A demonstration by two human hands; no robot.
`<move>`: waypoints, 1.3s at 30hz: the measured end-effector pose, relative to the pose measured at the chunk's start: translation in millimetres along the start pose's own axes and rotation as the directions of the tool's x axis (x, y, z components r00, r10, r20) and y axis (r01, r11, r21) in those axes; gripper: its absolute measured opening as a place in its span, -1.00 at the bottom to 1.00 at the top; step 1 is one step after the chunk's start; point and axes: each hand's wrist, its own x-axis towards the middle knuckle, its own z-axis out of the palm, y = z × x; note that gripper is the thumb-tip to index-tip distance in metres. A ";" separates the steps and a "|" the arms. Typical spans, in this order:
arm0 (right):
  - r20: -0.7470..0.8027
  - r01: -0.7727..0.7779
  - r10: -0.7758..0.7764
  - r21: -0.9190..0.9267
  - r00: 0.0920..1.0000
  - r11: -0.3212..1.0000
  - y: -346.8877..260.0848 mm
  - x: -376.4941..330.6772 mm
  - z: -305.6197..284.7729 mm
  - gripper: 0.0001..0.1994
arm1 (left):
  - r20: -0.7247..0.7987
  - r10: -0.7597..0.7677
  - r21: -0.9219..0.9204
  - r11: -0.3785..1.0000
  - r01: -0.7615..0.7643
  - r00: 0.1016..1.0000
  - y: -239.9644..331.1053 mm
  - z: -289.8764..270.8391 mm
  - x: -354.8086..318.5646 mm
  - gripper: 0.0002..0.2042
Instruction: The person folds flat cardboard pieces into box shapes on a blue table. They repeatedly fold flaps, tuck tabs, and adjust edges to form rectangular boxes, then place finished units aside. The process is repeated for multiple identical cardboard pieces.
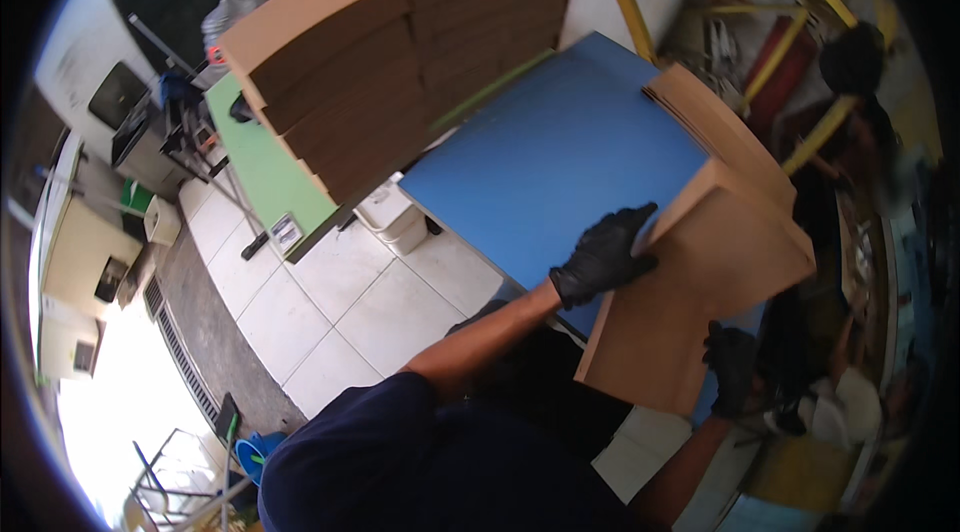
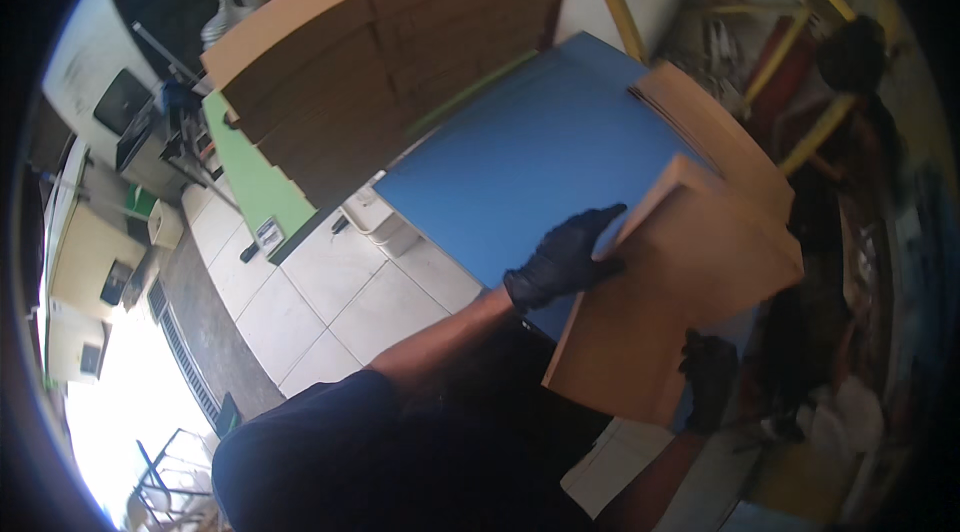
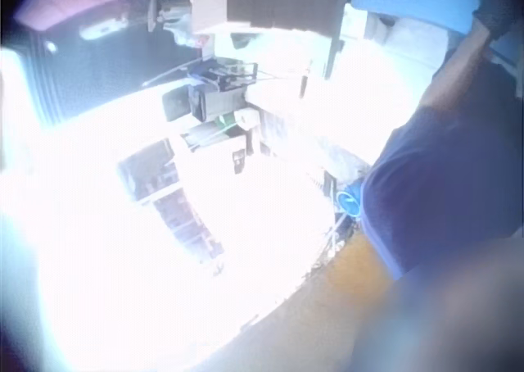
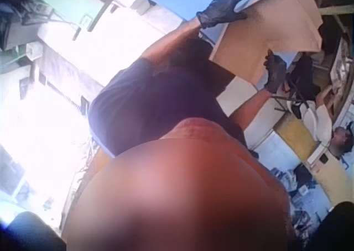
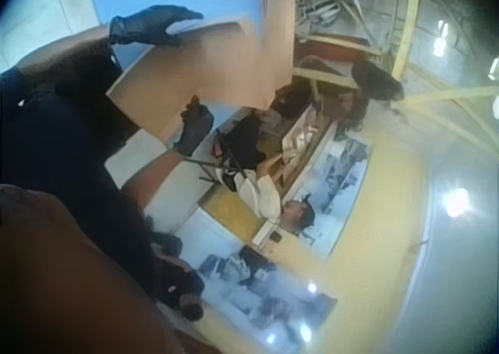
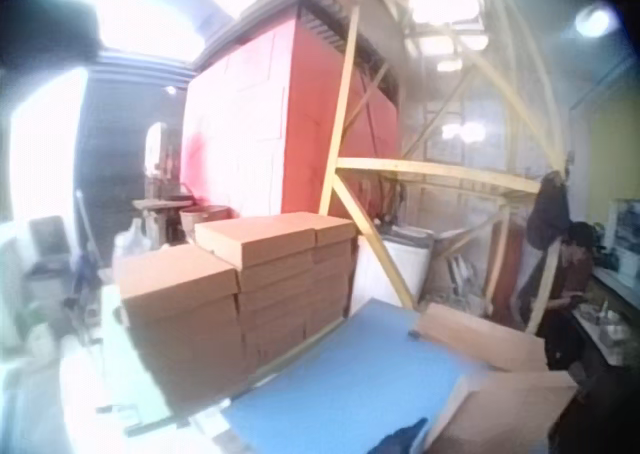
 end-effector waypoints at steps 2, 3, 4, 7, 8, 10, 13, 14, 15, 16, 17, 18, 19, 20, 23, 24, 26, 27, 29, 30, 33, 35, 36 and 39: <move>-0.251 0.089 -0.145 -0.219 0.957 0.972 24.6 10.7 -5.4 -0.71 | 0.052 -0.005 -0.060 0.998 0.008 0.999 -2.3 1.6 10.4 -0.22; -0.360 0.128 -0.173 -0.148 0.917 0.981 34.0 21.7 -3.0 -0.65 | 0.044 0.018 -0.101 0.995 -0.013 0.999 -3.2 3.4 17.5 -0.30; -0.443 0.287 -0.279 -0.050 0.852 0.957 44.1 29.3 -0.1 -0.57 | 0.053 0.026 -0.165 0.986 -0.017 0.998 -3.1 5.5 22.1 -0.37; -0.384 0.509 -0.458 0.040 0.802 0.860 51.6 61.1 5.4 -0.59 | 0.157 0.018 -0.113 0.994 0.000 0.988 -2.9 3.4 34.2 -0.43; -0.356 0.586 -0.532 0.058 0.768 0.808 51.4 66.7 4.5 -0.62 | 0.158 0.053 -0.102 0.994 -0.037 0.986 -2.9 -0.6 36.7 -0.45; -0.342 0.471 -0.443 -0.001 0.829 0.882 48.2 73.4 4.0 -0.66 | 0.237 0.064 -0.114 0.993 -0.038 0.969 -4.2 -10.5 38.3 -0.47; -0.334 0.479 -0.457 -0.016 0.825 0.877 50.8 72.2 -0.1 -0.70 | 0.317 0.018 -0.030 1.000 -0.009 0.948 -14.7 -32.5 42.0 -0.50; -0.337 0.546 -0.517 -0.008 0.787 0.838 54.1 71.1 1.6 -0.71 | 0.347 -0.052 0.047 0.998 0.038 0.937 -19.2 -37.6 42.6 -0.50; -0.305 0.520 -0.508 -0.046 0.806 0.853 59.1 70.3 3.3 -0.72 | 0.296 0.094 0.057 0.992 -0.115 0.951 -23.4 -39.3 38.7 -0.56; -0.276 0.550 -0.550 -0.087 0.788 0.831 66.3 70.2 1.6 -0.73 | 0.269 0.194 0.095 0.969 -0.227 0.943 -27.3 -36.9 34.1 -0.57; -0.214 0.705 -0.676 0.113 0.705 0.700 73.7 69.2 3.8 -0.64 | 0.240 0.300 0.110 0.937 -0.333 0.923 -31.3 -35.1 28.5 -0.55; -0.213 0.835 -0.825 0.323 0.523 0.446 79.3 67.6 8.0 -0.49 | 0.236 0.356 0.150 0.906 -0.396 0.904 -34.6 -32.9 23.1 -0.53; -0.164 0.626 -0.607 0.295 0.777 0.722 85.0 60.0 14.3 -0.47 | 0.324 0.363 0.338 0.818 -0.465 0.874 -37.5 -31.2 20.4 -0.33; -0.154 0.454 -0.427 0.282 0.891 0.845 89.2 48.4 21.8 -0.45 | 0.282 0.383 0.376 0.799 -0.469 0.879 -39.8 -30.9 13.0 -0.28; -0.185 0.382 -0.337 0.342 0.923 0.859 91.2 12.3 20.3 -0.38 | 0.286 0.201 0.477 0.818 -0.321 0.937 -43.5 -43.1 -21.5 -0.06; -0.156 0.301 -0.259 0.441 0.953 0.845 91.7 -5.9 16.9 -0.36 | 0.299 0.153 0.412 0.869 -0.272 0.942 -43.8 -54.0 -35.5 -0.06; -0.116 0.320 -0.302 0.471 0.946 0.822 87.2 -40.2 14.3 -0.32 | 0.333 0.061 0.279 0.947 -0.160 0.941 -41.4 -71.1 -64.3 -0.05; -0.090 0.316 -0.312 0.476 0.946 0.821 84.0 -55.9 12.8 -0.29 | 0.426 -0.010 0.183 0.980 -0.075 0.904 -39.4 -73.4 -78.8 -0.03; -0.120 0.482 -0.467 0.262 0.876 0.836 74.2 -79.4 28.1 -0.23 | 0.572 -0.058 0.174 0.983 -0.052 0.818 -36.0 -72.2 -105.1 0.08; -0.101 0.532 -0.522 0.142 0.847 0.835 70.0 -87.1 38.0 -0.19 | 0.554 -0.050 0.179 0.982 -0.060 0.831 -34.1 -62.3 -115.5 0.13; -0.148 0.538 -0.539 -0.048 0.829 0.841 63.6 -81.1 69.3 -0.12 | 0.418 0.010 0.278 0.951 -0.138 0.909 -31.0 -34.2 -131.7 0.08; -0.235 0.604 -0.592 -0.029 0.770 0.797 66.2 -73.4 80.9 -0.13 | 0.276 -0.006 0.292 0.953 -0.078 0.961 -35.5 -20.9 -133.8 -0.03; -0.287 0.647 -0.625 -0.022 0.726 0.762 68.5 -69.3 83.7 -0.13 | 0.269 -0.030 0.285 0.957 -0.050 0.963 -42.4 -19.0 -131.4 -0.05; -0.246 0.633 -0.626 -0.059 0.740 0.772 73.8 -59.0 94.7 -0.17 | 0.204 -0.042 0.264 0.964 -0.014 0.978 -68.7 -15.6 -133.4 -0.14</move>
